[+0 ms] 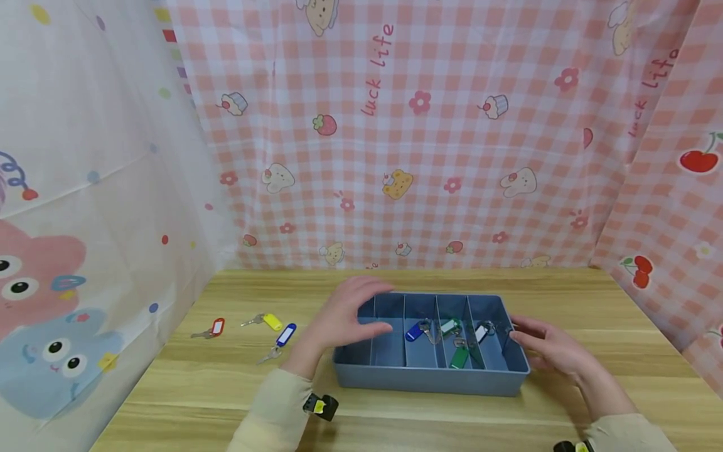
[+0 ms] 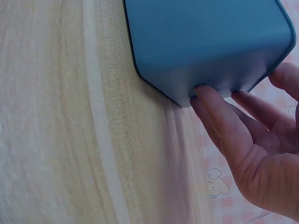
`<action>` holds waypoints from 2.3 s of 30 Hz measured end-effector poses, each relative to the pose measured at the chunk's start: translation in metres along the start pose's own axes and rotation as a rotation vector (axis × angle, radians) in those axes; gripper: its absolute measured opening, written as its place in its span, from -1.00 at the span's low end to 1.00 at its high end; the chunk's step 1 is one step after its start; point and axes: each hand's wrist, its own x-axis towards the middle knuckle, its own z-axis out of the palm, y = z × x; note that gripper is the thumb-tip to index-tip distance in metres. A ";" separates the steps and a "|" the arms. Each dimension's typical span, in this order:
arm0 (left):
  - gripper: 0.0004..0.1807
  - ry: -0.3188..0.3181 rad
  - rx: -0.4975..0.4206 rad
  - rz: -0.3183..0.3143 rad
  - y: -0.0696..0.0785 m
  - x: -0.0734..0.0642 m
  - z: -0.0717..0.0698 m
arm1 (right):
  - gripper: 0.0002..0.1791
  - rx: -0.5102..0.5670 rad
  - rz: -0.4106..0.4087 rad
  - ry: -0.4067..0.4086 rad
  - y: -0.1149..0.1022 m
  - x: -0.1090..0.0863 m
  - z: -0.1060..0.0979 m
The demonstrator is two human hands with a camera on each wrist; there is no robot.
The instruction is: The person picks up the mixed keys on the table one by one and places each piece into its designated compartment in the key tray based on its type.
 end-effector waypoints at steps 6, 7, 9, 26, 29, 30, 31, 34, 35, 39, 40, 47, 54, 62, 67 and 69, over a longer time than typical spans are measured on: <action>-0.33 0.014 -0.052 -0.093 -0.012 -0.017 -0.008 | -0.23 -0.006 -0.003 0.007 -0.001 0.000 0.000; -0.33 0.015 -0.053 -0.106 -0.013 -0.020 -0.009 | -0.23 -0.006 -0.005 0.008 0.000 0.000 0.000; -0.34 0.015 -0.054 -0.122 -0.017 -0.024 -0.010 | -0.23 -0.007 -0.006 0.009 0.000 0.000 0.000; -0.38 0.084 -0.093 -0.228 -0.039 -0.069 -0.027 | -0.22 -0.007 -0.005 0.008 0.001 0.002 0.001; -0.40 0.101 -0.067 -0.234 -0.045 -0.079 -0.030 | -0.22 0.002 -0.004 0.006 0.001 0.002 0.001; -0.41 0.106 -0.054 -0.232 -0.046 -0.082 -0.031 | -0.22 0.007 -0.005 0.004 0.001 0.002 0.001; -0.42 0.111 -0.034 -0.229 -0.048 -0.085 -0.032 | -0.22 0.013 -0.005 0.002 0.001 0.002 0.001; -0.43 0.124 0.016 -0.222 -0.052 -0.094 -0.035 | -0.22 0.014 -0.002 0.001 0.001 0.003 0.001; -0.43 0.129 0.041 -0.218 -0.054 -0.097 -0.036 | -0.22 0.013 -0.001 0.001 0.001 0.003 0.001; -0.42 0.139 0.128 -0.195 -0.062 -0.109 -0.039 | -0.23 -0.005 -0.001 0.008 0.001 0.002 0.000; -0.42 0.139 0.147 -0.190 -0.063 -0.111 -0.040 | -0.23 -0.008 -0.002 0.009 0.001 0.002 0.000; -0.35 0.120 0.252 -0.144 -0.071 -0.129 -0.047 | -0.24 -0.010 -0.010 0.001 0.001 0.002 0.000; -0.28 0.046 0.314 -0.150 -0.080 -0.149 -0.053 | -0.24 -0.010 -0.005 -0.006 0.001 0.002 -0.001; -0.32 -0.012 0.317 -0.146 -0.089 -0.165 -0.058 | -0.24 -0.015 0.000 -0.004 0.002 0.001 -0.002; -0.37 -0.040 0.262 -0.178 -0.093 -0.172 -0.060 | -0.24 -0.031 0.001 0.008 0.002 0.001 -0.002; -0.38 -0.050 0.242 -0.185 -0.095 -0.174 -0.061 | -0.24 -0.030 0.000 0.006 0.002 0.001 -0.001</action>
